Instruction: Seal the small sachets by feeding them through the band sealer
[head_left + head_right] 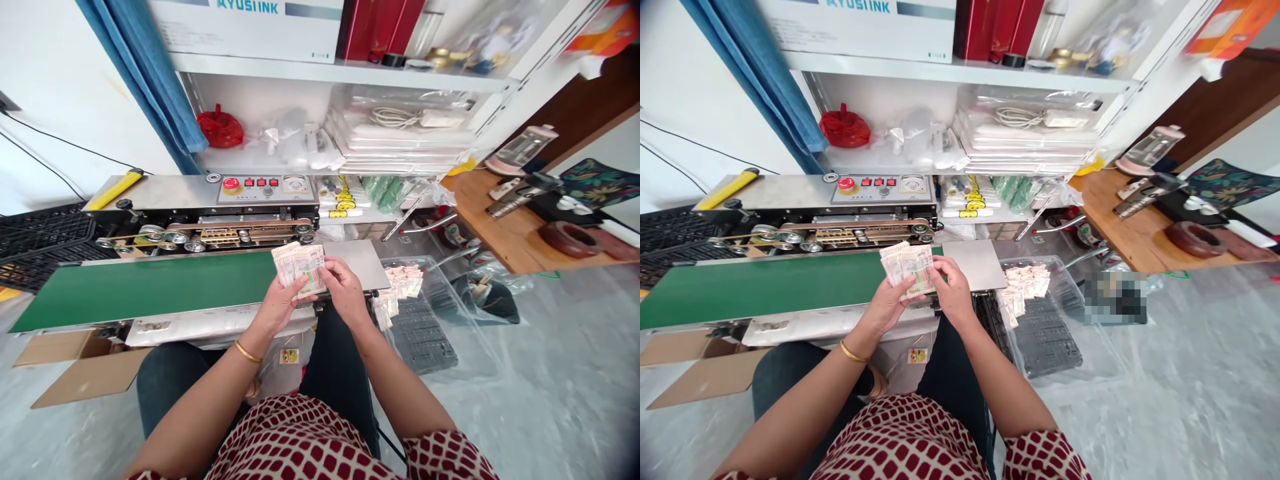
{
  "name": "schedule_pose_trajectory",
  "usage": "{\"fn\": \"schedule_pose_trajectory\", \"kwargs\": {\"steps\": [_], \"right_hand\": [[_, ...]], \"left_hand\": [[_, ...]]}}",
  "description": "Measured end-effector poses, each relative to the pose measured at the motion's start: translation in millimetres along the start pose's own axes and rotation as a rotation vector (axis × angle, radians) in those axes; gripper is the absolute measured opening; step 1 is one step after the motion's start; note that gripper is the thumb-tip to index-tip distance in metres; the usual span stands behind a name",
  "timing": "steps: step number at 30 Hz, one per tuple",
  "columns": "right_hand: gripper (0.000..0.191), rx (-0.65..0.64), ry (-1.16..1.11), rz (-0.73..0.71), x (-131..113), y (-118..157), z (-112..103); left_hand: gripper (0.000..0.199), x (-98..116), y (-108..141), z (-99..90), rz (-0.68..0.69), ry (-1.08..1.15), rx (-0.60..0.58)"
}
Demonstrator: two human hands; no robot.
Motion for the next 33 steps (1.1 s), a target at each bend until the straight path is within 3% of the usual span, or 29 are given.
{"fn": "schedule_pose_trajectory", "kwargs": {"steps": [5, 11, 17, 22, 29, 33], "right_hand": [[0.027, -0.037, -0.34, 0.2, 10.6, -2.7, 12.7], [0.028, -0.024, -0.458, 0.143, 4.7, -5.3, 18.7], [0.027, -0.073, -0.637, 0.246, 9.4, -4.6, 28.3], [0.032, -0.173, -0.512, 0.285, 18.9, -2.7, 32.2], [0.041, 0.093, -0.309, 0.329, 47.9, -37.4, -8.9], [0.033, 0.045, -0.164, 0.336, 56.5, -62.5, -1.7]], "left_hand": [[0.045, 3.0, 0.3, -9.3, 0.033, -0.008, 0.059], [0.044, 3.8, 1.0, -9.7, 0.067, -0.016, 0.029], [0.041, 4.3, -2.1, -17.4, 0.109, 0.017, 0.135], [0.043, 10.0, -2.4, -28.3, 0.12, 0.029, 0.146], [0.041, 14.9, 7.5, -51.4, 0.144, -0.004, 0.198], [0.042, 13.9, 10.4, -57.7, 0.136, 0.007, 0.207]]}}
Point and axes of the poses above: each hand's wrist, its own y-axis away from the middle knuckle, its own z-axis out of the palm, x = y × z, the point moved 5 cm from there along -y, towards the middle knuckle, and after that the axes turned 12 degrees about y, right-handed, at the moved point
